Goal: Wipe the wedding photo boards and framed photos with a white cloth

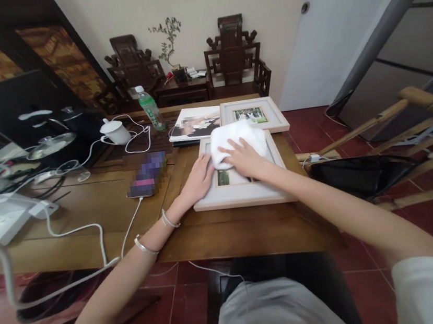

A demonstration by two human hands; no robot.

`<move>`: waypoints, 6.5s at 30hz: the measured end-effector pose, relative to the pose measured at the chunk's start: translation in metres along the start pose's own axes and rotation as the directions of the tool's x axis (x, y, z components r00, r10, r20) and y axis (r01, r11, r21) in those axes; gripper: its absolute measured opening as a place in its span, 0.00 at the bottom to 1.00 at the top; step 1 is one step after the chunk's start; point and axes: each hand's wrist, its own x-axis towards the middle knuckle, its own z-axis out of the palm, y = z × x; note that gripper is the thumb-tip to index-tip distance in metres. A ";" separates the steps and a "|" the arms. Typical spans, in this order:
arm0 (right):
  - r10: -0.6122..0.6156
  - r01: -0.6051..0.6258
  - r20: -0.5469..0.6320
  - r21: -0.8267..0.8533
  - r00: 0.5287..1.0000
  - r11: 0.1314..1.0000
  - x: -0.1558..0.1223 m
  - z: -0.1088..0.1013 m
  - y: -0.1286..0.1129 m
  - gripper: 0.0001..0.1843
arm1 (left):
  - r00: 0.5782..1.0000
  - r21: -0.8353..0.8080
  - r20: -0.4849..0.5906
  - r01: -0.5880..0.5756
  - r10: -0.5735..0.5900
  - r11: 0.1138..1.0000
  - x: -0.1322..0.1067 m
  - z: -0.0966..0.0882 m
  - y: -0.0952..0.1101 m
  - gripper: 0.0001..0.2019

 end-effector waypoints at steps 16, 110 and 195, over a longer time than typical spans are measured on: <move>-0.004 -0.006 0.158 0.067 0.987 0.998 -0.110 -0.020 -0.015 0.34 | 0.998 0.091 0.020 -0.054 0.052 0.994 -0.001 -0.002 0.003 0.26; 0.131 -0.120 0.082 -0.123 0.988 0.985 -0.125 -0.014 0.014 0.24 | 0.998 0.027 -0.051 -0.044 0.046 0.999 -0.002 0.009 -0.009 0.29; 0.026 -0.074 0.161 0.300 0.987 0.951 -0.039 -0.017 -0.034 0.37 | 0.999 0.039 0.007 -0.038 0.038 0.998 0.002 0.000 0.001 0.25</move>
